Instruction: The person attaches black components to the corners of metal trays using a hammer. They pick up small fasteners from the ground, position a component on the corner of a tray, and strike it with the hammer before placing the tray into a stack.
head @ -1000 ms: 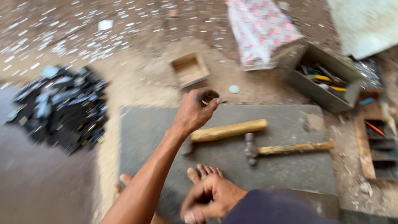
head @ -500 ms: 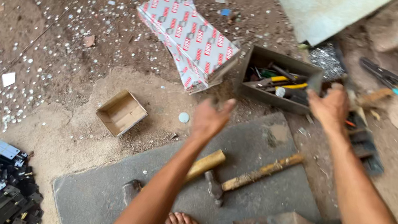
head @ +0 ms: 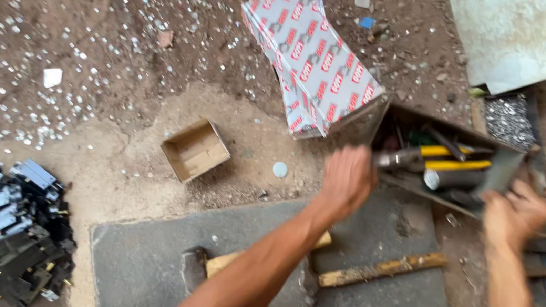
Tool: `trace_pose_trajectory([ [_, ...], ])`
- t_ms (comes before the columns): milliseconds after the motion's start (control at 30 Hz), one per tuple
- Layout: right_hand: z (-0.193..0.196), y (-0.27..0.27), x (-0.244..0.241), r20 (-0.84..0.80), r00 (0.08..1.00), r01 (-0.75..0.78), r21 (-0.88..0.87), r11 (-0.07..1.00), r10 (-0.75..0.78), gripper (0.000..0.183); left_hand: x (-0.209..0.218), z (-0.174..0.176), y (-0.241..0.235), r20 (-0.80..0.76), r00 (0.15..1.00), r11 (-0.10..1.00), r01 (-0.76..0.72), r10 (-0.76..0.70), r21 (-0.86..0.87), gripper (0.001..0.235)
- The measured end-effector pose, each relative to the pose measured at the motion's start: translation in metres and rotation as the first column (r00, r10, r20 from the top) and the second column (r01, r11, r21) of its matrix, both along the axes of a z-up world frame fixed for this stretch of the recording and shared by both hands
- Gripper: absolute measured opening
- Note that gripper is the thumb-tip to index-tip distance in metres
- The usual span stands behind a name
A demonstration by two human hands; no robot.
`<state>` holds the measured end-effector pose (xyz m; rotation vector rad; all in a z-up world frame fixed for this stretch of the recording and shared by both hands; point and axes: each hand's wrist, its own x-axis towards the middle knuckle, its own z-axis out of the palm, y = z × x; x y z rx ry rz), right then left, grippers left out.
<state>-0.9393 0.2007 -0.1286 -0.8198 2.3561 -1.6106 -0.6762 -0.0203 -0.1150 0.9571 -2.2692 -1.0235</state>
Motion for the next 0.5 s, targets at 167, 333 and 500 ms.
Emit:
trace_pose_trajectory([
  [167,0.051,-0.003,0.059,0.045,0.998,0.027,0.286,0.958,-0.042,0.046,0.095,0.058,0.044,0.139,0.990,0.977,-0.060,0.031,0.205,0.026],
  [333,0.028,-0.086,0.142,0.176,0.971,-0.189,0.161,0.969,0.160,0.044,0.167,0.059,0.025,0.329,0.900,0.941,-0.329,0.286,0.083,0.020],
  [500,0.023,-0.134,0.139,0.144,0.862,-0.507,0.273,0.817,0.487,0.035,0.199,0.059,-0.022,0.395,0.833,0.915,-0.401,0.388,-0.053,0.022],
])
